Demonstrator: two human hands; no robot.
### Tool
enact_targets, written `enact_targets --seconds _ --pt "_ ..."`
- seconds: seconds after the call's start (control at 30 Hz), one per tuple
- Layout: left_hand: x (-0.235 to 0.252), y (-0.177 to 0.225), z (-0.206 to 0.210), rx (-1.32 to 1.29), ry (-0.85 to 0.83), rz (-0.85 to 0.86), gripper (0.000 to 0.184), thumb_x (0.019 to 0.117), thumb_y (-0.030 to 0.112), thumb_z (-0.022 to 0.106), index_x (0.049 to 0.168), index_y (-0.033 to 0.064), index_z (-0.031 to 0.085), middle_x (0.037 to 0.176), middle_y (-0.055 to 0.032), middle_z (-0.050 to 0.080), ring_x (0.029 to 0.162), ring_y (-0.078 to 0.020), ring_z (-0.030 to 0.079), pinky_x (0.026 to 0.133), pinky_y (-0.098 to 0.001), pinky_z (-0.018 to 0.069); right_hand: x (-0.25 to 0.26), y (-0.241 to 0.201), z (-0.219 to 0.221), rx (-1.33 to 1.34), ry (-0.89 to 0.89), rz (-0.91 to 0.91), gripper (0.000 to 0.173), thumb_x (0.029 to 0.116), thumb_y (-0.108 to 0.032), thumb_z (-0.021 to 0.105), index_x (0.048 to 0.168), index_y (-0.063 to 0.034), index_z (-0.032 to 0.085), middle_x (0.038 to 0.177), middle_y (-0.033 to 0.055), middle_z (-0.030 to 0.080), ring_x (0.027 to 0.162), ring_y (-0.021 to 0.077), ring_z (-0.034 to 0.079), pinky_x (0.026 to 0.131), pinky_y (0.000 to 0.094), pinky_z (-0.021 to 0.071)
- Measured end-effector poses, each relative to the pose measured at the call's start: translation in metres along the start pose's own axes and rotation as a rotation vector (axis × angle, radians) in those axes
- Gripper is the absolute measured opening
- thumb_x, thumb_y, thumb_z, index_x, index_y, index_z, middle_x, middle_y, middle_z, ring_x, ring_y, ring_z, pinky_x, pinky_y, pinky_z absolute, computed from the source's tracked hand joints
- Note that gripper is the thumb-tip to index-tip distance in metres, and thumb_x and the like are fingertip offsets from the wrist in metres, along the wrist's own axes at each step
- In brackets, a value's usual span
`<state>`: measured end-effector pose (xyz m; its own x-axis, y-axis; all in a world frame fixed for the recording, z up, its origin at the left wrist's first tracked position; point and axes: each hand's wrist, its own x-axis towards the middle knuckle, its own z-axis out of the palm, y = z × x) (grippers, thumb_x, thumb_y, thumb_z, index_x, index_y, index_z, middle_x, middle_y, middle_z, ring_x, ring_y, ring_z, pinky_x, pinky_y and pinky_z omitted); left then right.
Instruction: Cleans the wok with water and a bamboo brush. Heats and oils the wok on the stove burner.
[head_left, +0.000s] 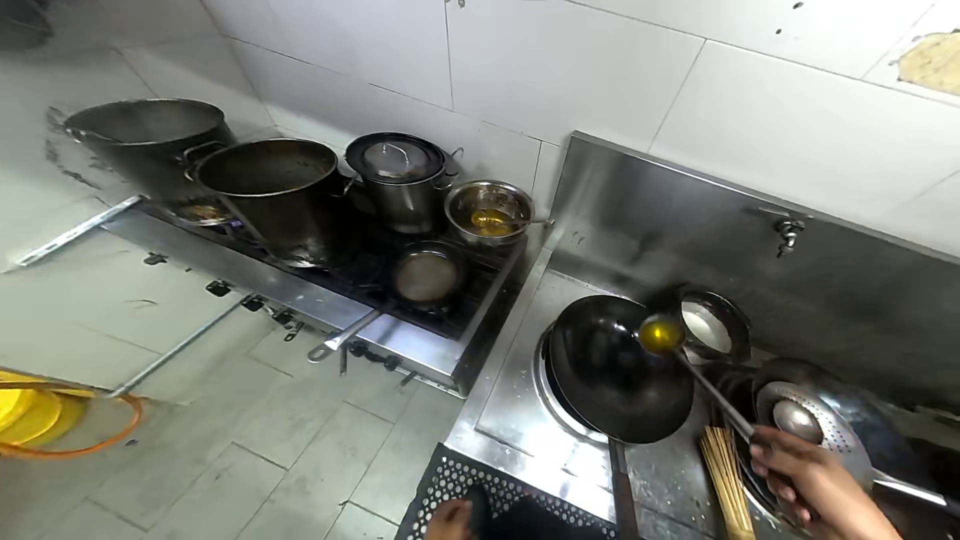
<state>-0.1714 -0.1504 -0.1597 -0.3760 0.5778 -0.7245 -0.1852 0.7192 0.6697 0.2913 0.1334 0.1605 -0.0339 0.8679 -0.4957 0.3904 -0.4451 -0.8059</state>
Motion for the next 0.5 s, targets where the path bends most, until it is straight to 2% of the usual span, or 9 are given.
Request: enact_targets --seconds 0.07,0.17,0.27,0.33,0.37,0.4,0.43,0.5 --pt "-0.026 0.053 0.063 -0.071 -0.142 0.030 0.045 0.1014 0.038 0.062 0.130 0.0036 0.063 0.114 -0.0175 0.073 0.098 -0.0313 0.074 0.086 -0.0525 0.0616 -0.016 0.030 -0.017 -0.192 -0.015 0.046 0.046 0.0924 -0.018 0.071 0.137 -0.0116 0.061 0.084 0.0088 0.070 0.051 0.0165 0.057 0.043 0.0333 0.0490" --pt "-0.066 0.117 0.145 -0.211 -0.391 0.003 0.049 0.1039 0.045 0.056 0.138 0.0100 0.057 0.117 -0.0153 0.072 0.099 -0.0323 0.074 0.083 -0.0532 0.0628 -0.035 0.053 -0.023 -0.360 -0.082 0.089 0.046 0.0936 -0.022 0.071 0.138 -0.0140 0.063 0.088 0.0103 0.072 0.054 0.0212 0.061 0.046 0.0396 0.0533" --pt "-0.093 0.154 0.201 -0.451 -0.643 -0.186 0.065 0.1029 0.062 0.047 0.147 0.0148 0.048 0.124 -0.0158 0.069 0.100 -0.0331 0.072 0.082 -0.0553 0.0611 -0.039 0.064 -0.009 -0.349 -0.167 0.094 0.043 0.0949 -0.026 0.070 0.137 -0.0170 0.064 0.087 0.0105 0.073 0.052 0.0220 0.060 0.045 0.0399 0.0524" --pt "-0.100 0.165 0.219 -0.640 -0.792 -0.338 0.068 0.1032 0.064 0.044 0.148 0.0132 0.042 0.120 -0.0191 0.069 0.094 -0.0336 0.072 0.079 -0.0515 0.0612 -0.033 0.064 0.008 -0.293 -0.211 0.087 0.043 0.0963 -0.027 0.068 0.138 -0.0175 0.063 0.086 0.0102 0.072 0.052 0.0204 0.059 0.045 0.0372 0.0513" --pt "-0.103 0.169 0.223 -0.702 -0.801 -0.380 0.062 0.1047 0.060 0.044 0.145 0.0123 0.043 0.112 -0.0188 0.071 0.084 -0.0294 0.073 0.071 -0.0437 0.0612 -0.027 0.062 0.019 -0.251 -0.226 0.081 0.044 0.0968 -0.026 0.067 0.139 -0.0165 0.062 0.084 0.0097 0.071 0.050 0.0190 0.057 0.044 0.0354 0.0497" --pt "-0.107 0.172 0.226 -0.754 -0.766 -0.410 0.052 0.1061 0.052 0.046 0.138 0.0104 0.048 0.098 -0.0166 0.071 0.068 -0.0229 0.069 0.058 -0.0344 0.0578 -0.020 0.058 0.031 -0.201 -0.231 0.076 0.044 0.0967 -0.024 0.067 0.140 -0.0154 0.061 0.082 0.0097 0.071 0.049 0.0180 0.056 0.043 0.0340 0.0484" --pt "-0.109 0.176 0.226 -0.799 -0.726 -0.440 0.042 0.1063 0.044 0.049 0.130 0.0093 0.051 0.087 -0.0131 0.067 0.057 -0.0182 0.063 0.049 -0.0294 0.0541 -0.012 0.053 0.043 -0.153 -0.232 0.074 0.045 0.0969 -0.023 0.067 0.140 -0.0148 0.061 0.082 0.0100 0.070 0.049 0.0174 0.055 0.042 0.0330 0.0475" --pt "-0.116 0.187 0.219 -0.816 -0.659 -0.479 0.027 0.1048 0.033 0.055 0.118 0.0089 0.052 0.074 -0.0073 0.059 0.049 -0.0138 0.056 0.043 -0.0266 0.0509 0.007 0.042 0.068 -0.077 -0.220 0.062 0.045 0.0969 -0.021 0.067 0.141 -0.0130 0.059 0.081 0.0107 0.069 0.047 0.0165 0.054 0.041 0.0310 0.0461"
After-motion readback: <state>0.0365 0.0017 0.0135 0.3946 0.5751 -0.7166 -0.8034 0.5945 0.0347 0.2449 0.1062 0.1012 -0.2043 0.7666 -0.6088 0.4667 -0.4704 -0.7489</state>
